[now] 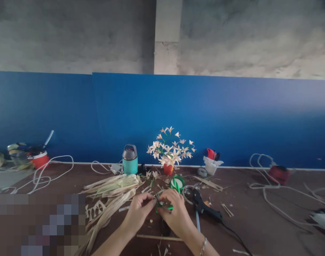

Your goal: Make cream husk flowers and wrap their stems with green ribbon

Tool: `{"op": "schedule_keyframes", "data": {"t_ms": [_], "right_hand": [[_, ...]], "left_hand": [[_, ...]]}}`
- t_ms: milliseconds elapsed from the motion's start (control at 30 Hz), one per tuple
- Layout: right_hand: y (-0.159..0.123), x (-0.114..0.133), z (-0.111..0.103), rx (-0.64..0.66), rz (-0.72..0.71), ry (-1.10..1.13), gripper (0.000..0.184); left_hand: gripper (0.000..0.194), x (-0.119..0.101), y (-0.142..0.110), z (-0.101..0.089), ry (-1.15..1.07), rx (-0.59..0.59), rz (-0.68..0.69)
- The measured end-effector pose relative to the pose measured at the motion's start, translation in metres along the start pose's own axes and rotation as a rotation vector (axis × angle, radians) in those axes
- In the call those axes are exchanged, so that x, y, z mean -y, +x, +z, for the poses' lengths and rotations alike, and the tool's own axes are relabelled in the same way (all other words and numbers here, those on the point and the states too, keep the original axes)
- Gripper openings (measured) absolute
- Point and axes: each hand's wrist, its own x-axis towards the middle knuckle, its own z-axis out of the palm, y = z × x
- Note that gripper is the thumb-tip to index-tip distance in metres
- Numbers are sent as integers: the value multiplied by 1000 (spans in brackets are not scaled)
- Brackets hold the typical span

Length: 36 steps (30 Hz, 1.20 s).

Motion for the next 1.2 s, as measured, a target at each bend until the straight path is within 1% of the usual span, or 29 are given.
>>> {"op": "schedule_keyframes", "data": {"t_ms": [67, 133, 200, 233, 300, 367, 433, 500, 600, 700, 800, 867, 900, 967, 1033, 1100, 1133, 1200], "right_hand": [[-2, 2, 0, -46, -105, -135, 13], [-3, 3, 0, -64, -173, -200, 15], [-3, 3, 0, -62, -184, -206, 16], [-3, 3, 0, -60, -165, -185, 16], [-3, 2, 2, -53, -91, -92, 15], [-2, 0, 4, -29, -2, 62, 14], [-1, -2, 5, 26, 93, 243, 12], [0, -3, 4, 100, 204, 436, 15], [1, 0, 2, 218, 368, 715, 25], [1, 2, 1, 285, 444, 915, 28], [0, -2, 3, 312, 499, 980, 26], [-1, -6, 5, 325, 524, 908, 26], [-1, -7, 6, 309, 503, 824, 25], [-1, -7, 8, 211, 375, 565, 16], [-3, -5, 9, 67, 193, 253, 6], [-4, -2, 9, -26, 43, -4, 8], [-5, -1, 9, -48, -6, -88, 10], [-6, 0, 9, -66, -67, -173, 14]], "left_hand": [[25, 2, 1, 1, -26, -13, -27], [25, 3, 2, 2, -21, -17, -30], [23, 0, 2, 1, 21, -17, 4], [21, -2, 3, 0, 54, -13, 36], [19, -6, 3, -3, 119, 3, 94], [18, -12, 3, -6, 155, 29, 117], [18, -16, 3, -8, 162, 47, 125], [18, -18, 2, -10, 137, 65, 122], [21, -19, 1, -10, 53, 109, 62], [23, -18, -1, -9, -22, 148, 21], [24, -19, -3, -8, -57, 173, 22], [23, -19, -4, -6, -45, 158, 11], [23, -19, -4, -5, -30, 139, 3], [21, -18, -3, -3, 10, 90, -11], [20, -16, -2, -1, 44, 50, -2], [19, -13, 0, 0, 64, 20, 26], [18, -12, 0, 0, 73, 5, 45], [19, -9, 2, -1, 93, -15, 77]]}}
